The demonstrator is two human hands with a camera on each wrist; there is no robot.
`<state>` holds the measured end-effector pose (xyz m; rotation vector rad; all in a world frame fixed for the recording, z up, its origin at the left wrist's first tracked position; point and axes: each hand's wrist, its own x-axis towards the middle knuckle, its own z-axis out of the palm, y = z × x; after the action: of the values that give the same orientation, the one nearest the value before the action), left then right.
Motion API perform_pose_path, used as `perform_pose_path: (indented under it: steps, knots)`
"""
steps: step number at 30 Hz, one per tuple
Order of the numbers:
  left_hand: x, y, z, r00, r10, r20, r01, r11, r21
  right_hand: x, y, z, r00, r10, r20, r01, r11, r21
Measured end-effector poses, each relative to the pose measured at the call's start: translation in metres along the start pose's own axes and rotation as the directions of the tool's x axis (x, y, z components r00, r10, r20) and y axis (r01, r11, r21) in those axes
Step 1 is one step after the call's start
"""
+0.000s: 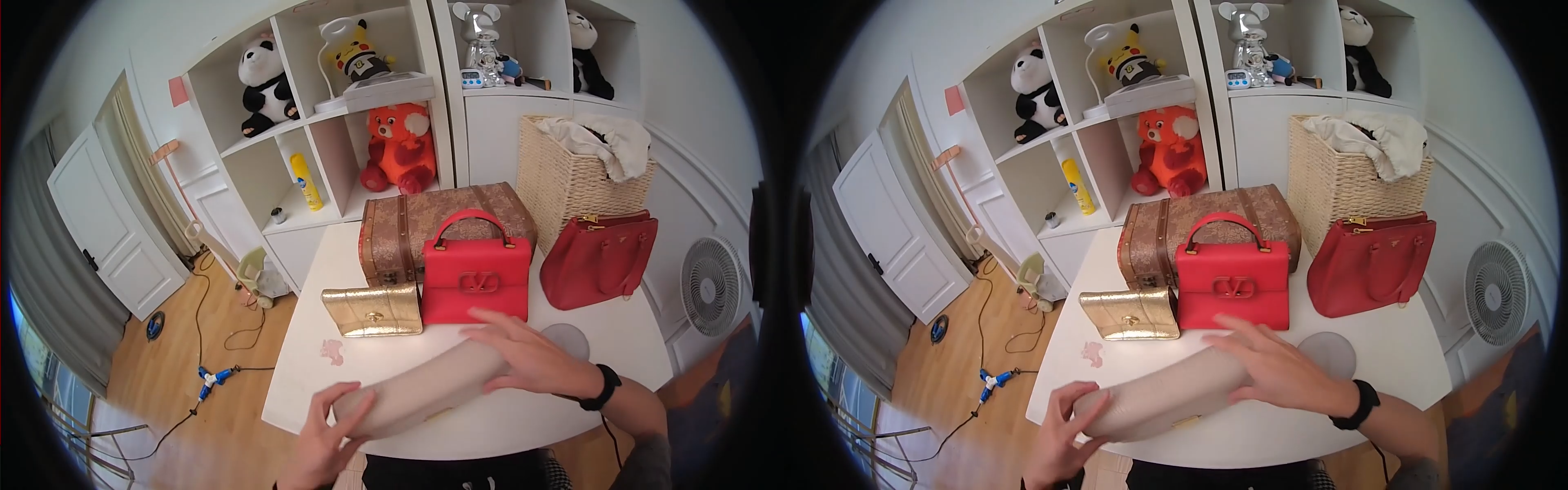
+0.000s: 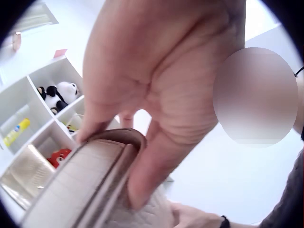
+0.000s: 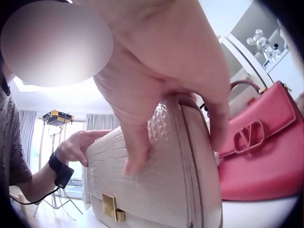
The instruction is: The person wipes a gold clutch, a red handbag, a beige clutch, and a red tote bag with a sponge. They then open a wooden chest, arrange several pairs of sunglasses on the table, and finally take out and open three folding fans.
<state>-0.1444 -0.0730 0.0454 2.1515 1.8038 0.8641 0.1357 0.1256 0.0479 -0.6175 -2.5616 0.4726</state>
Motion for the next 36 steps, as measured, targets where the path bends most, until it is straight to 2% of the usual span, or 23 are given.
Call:
perform_pose_path:
  steps: [2, 3, 5, 6, 7, 8, 9, 11, 15, 17, 20, 21, 23, 27, 29, 31, 32, 34, 36]
  knots:
    - [0.002, -0.011, -0.002, 0.998, -0.025, -0.050, 0.023, 0.999, -0.046, 0.013, 0.006, 0.006, 0.985, -0.045, 0.168, 0.039, 0.998, 0.039]
    - [0.003, -0.014, -0.003, 0.994, -0.051, -0.100, 0.042, 0.995, -0.092, 0.016, 0.005, 0.008, 0.986, -0.041, 0.161, 0.035, 0.999, 0.036]
    - [0.004, -0.019, 0.000, 0.994, -0.072, -0.086, 0.067, 0.996, -0.060, 0.021, 0.002, 0.010, 0.986, 0.037, 0.162, -0.044, 0.998, 0.041]
    - [0.006, -0.023, 0.004, 0.977, -0.134, -0.167, 0.134, 0.991, -0.011, 0.023, 0.000, 0.014, 0.986, 0.043, 0.161, -0.050, 0.998, 0.037]
    - [0.007, -0.024, 0.008, 0.949, -0.192, -0.250, 0.206, 0.978, 0.031, 0.025, -0.002, 0.020, 0.992, 0.038, 0.122, -0.041, 0.999, 0.024]
    - [0.010, -0.019, 0.008, 0.939, -0.258, -0.228, 0.277, 0.959, 0.055, 0.026, -0.004, 0.026, 0.996, 0.033, 0.084, -0.034, 0.999, 0.010]
    - [0.010, -0.019, 0.012, 0.941, -0.255, -0.224, 0.273, 0.961, 0.051, 0.029, -0.005, 0.033, 0.996, 0.040, 0.083, -0.041, 0.999, 0.007]
    - [0.012, -0.023, 0.021, 0.908, -0.337, -0.249, 0.342, 0.939, -0.026, 0.037, -0.004, 0.048, 1.000, -0.015, -0.022, 0.016, 1.000, 0.022]
    - [0.015, -0.027, 0.030, 0.890, -0.322, -0.323, 0.348, 0.937, 0.025, 0.056, -0.004, 0.065, 0.998, -0.022, -0.054, 0.023, 1.000, 0.015]
    - [0.016, -0.026, 0.030, 0.852, -0.396, -0.343, 0.397, 0.915, -0.069, 0.063, -0.008, 0.067, 0.998, -0.004, -0.059, 0.004, 1.000, 0.005]
    - [0.016, -0.023, 0.030, 0.851, -0.425, -0.307, 0.438, 0.899, -0.032, 0.070, -0.014, 0.069, 0.996, 0.053, -0.066, -0.054, 0.998, -0.022]
    - [0.014, -0.026, 0.031, 0.852, -0.425, -0.306, 0.438, 0.899, -0.029, 0.071, -0.015, 0.069, 0.993, 0.091, -0.072, -0.094, 0.995, -0.045]
    - [0.011, -0.032, 0.033, 0.887, -0.363, -0.286, 0.408, 0.906, 0.116, 0.071, -0.013, 0.076, 0.991, 0.074, -0.110, -0.081, 0.995, -0.063]
    - [0.011, -0.028, 0.033, 0.897, -0.340, -0.283, 0.384, 0.917, 0.113, 0.066, -0.014, 0.080, 0.984, 0.000, -0.179, -0.020, 0.994, -0.107]
    - [0.011, -0.030, 0.035, 0.924, -0.275, -0.266, 0.323, 0.933, 0.158, 0.062, -0.014, 0.080, 0.982, -0.026, -0.187, 0.002, 0.992, -0.126]
    - [0.012, -0.024, 0.034, 0.918, -0.317, -0.236, 0.347, 0.933, 0.098, 0.058, -0.013, 0.078, 0.978, -0.052, -0.202, 0.023, 0.989, -0.146]
    - [0.012, -0.021, 0.033, 0.912, -0.356, -0.205, 0.371, 0.928, 0.039, 0.053, -0.013, 0.074, 0.979, -0.044, -0.199, 0.015, 0.989, -0.145]
    - [0.010, -0.021, 0.034, 0.922, -0.330, -0.203, 0.354, 0.931, 0.091, 0.040, -0.014, 0.060, 0.979, -0.034, -0.200, 0.006, 0.990, -0.141]
    - [0.009, -0.020, 0.032, 0.930, -0.308, -0.199, 0.338, 0.931, 0.137, 0.020, -0.012, 0.040, 0.995, 0.052, -0.084, -0.067, 0.979, -0.193]
